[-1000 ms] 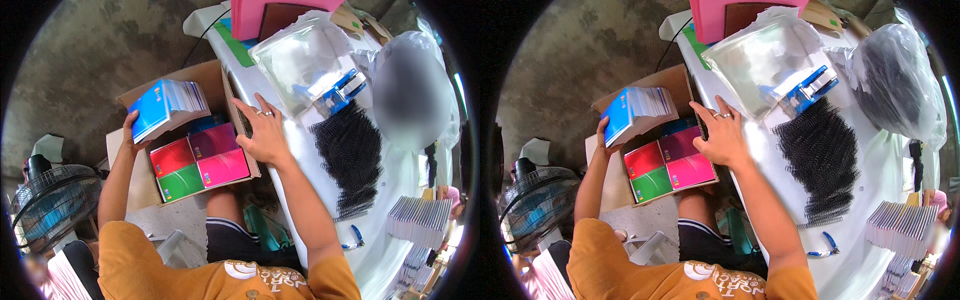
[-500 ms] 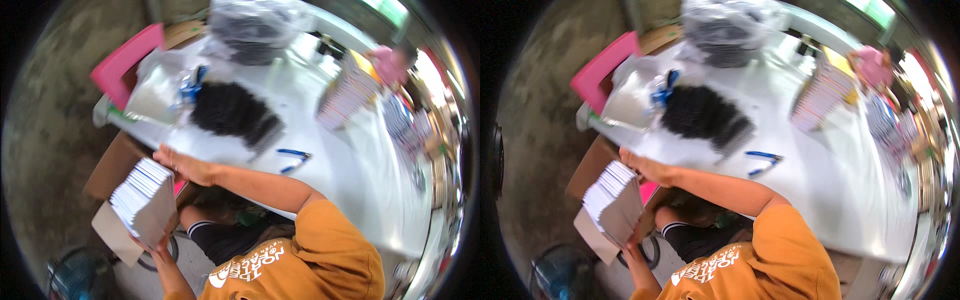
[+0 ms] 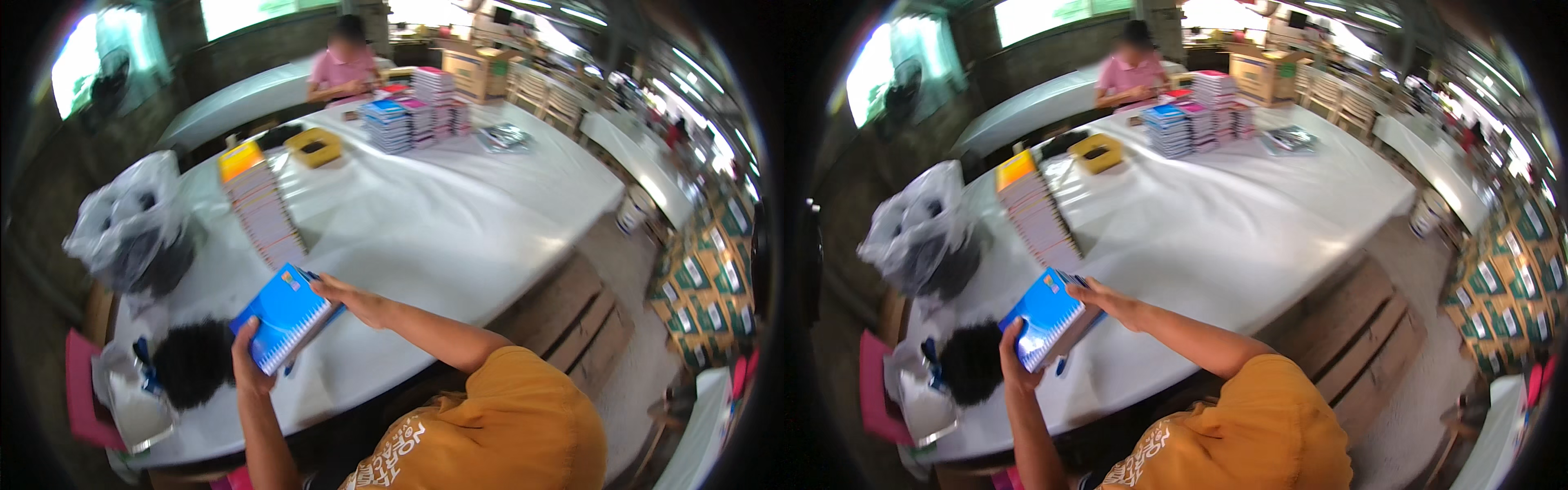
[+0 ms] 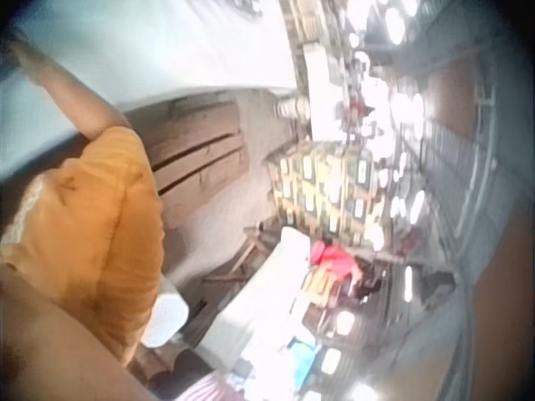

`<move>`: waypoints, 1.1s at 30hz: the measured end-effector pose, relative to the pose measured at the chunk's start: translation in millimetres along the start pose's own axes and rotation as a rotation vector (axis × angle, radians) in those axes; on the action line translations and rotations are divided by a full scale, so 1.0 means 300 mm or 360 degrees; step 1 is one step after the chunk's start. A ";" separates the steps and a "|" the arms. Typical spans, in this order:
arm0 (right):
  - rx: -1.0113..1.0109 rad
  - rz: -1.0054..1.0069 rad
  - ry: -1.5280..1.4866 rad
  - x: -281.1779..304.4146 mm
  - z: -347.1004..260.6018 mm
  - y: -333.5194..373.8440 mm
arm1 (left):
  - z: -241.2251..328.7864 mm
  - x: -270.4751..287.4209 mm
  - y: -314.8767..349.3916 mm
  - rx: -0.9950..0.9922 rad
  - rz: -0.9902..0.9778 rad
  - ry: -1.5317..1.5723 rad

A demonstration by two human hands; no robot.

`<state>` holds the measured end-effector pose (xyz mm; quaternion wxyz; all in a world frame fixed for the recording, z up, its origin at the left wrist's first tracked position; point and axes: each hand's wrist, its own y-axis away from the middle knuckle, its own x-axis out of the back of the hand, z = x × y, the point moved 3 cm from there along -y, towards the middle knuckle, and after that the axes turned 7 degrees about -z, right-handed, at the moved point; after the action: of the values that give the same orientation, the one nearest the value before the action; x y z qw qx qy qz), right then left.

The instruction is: The person trims the metal spiral bindings on a stack of notebooks using pliers. They then pick up a notebook and place it into a cardboard box.

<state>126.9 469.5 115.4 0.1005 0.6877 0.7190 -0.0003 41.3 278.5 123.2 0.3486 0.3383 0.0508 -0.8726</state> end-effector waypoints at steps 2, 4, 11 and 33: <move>0.0034 0.0100 -0.0103 0.102 -0.040 -0.027 | 0.025 -0.102 -0.146 0.0214 0.0037 -0.0093; 0.0016 0.0109 -0.0275 0.201 -0.026 -0.077 | 0.024 -0.086 -0.301 0.0491 -0.0013 -0.0408; -0.0198 -0.0062 -0.0557 0.433 0.087 -0.224 | -0.201 -0.155 -0.378 0.0388 -0.0231 0.0127; -0.0111 -0.1092 -0.0148 0.286 -0.015 -0.659 | -0.381 -0.148 -0.086 0.0069 0.0625 0.0595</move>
<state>-72.3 544.3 80.2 0.1507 0.4012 0.9026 -0.0409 111.6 360.4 59.6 0.4883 0.5042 0.0290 -0.7117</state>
